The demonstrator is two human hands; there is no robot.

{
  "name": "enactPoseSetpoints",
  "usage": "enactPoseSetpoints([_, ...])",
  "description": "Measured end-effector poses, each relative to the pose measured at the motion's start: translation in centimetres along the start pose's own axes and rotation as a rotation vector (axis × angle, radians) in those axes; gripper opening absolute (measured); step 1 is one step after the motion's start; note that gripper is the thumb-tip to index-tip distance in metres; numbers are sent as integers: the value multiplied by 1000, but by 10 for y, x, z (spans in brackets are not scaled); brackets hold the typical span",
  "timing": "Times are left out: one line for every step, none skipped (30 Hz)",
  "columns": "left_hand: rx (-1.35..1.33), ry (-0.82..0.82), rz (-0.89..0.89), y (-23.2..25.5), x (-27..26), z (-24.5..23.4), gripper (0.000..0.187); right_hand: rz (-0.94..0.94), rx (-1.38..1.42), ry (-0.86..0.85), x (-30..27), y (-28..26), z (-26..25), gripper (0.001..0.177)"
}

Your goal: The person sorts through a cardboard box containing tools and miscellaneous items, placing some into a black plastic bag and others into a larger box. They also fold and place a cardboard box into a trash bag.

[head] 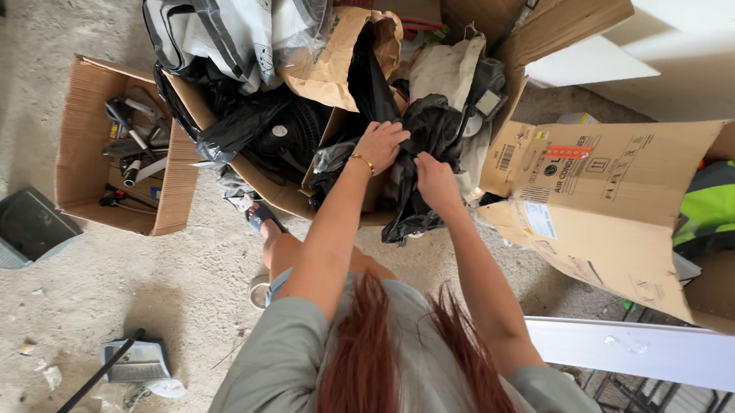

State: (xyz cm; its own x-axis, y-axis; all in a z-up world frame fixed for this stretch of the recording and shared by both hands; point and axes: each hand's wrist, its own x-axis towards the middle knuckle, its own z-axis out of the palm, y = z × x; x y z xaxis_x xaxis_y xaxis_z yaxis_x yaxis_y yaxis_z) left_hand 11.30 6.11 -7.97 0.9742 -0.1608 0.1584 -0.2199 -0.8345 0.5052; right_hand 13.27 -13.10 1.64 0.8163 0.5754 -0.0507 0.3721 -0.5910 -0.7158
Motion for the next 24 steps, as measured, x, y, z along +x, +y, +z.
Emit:
enactPoseSetpoints([-5,-11,-5,2,-1,1,25,-6,50,3,-4,1,-2,15])
enactPoseSetpoints([-9,-23,-10,4,0,1,24,-13,100,6,-5,3,-4,16])
enactPoseSetpoints([-19,-37,-13,7,1,1,23,-12,147,11,-7,7,-6,16])
enactPoseSetpoints([-1,-44,-14,7,4,-2,23,23,137,-4,-5,10,-6,19])
enactPoseSetpoints([10,-51,-17,9,8,-4,24,64,122,-22,-4,15,-9,22])
enactPoseSetpoints([21,-58,-19,13,8,-7,24,105,109,-41,-9,18,-11,24])
enactPoseSetpoints([-5,-57,7,16,11,-13,23,74,63,14,-10,20,-17,24])
enactPoseSetpoints([-32,-55,34,19,11,-20,21,42,17,69,-13,20,-25,25])
enactPoseSetpoints([-54,-58,62,19,11,-28,20,11,-23,127,-11,17,-30,29])
enactPoseSetpoints([-93,-12,65,17,14,-36,20,81,-62,100,-4,14,-34,31])
enactPoseSetpoints([-140,26,67,20,13,-41,19,160,-100,67,-2,11,-36,33])
enactPoseSetpoints([-187,65,68,24,8,-43,18,239,-137,34,-2,7,-35,35])
enactPoseSetpoints([-186,120,63,25,10,-46,22,198,-130,82,4,2,-33,33])
enactPoseSetpoints([-187,174,58,28,9,-48,27,156,-123,130,9,-3,-30,32])
enactPoseSetpoints([-202,209,59,31,7,-46,31,137,-115,179,6,-9,-28,33])
enactPoseSetpoints([-204,158,30,29,13,-45,28,73,-177,248,9,-11,-30,32])
enactPoseSetpoints([-199,104,-22,26,6,-44,25,4,-230,294,10,-17,-28,33])
enactPoseSetpoints([-193,49,-73,23,-2,-44,22,-64,-284,339,11,-24,-23,35])
enactPoseSetpoints([-115,100,-14,18,2,-44,28,-113,-291,334,14,-30,-21,38])
enactPoseSetpoints([-39,153,45,16,1,-46,33,-161,-299,328,15,-37,-18,42])
enactPoseSetpoints([-29,141,63,17,-1,-49,35,-203,-309,379,11,-43,-14,40])
enactPoseSetpoints([-20,130,82,17,-1,-55,36,-246,-324,427,13,-44,-12,38])
enactPoseSetpoints([-22,56,68,14,-1,-60,35,-262,-325,439,13,-42,-9,33])
enactPoseSetpoints([-19,-18,55,11,3,-64,33,-277,-327,450,14,-39,-6,29])
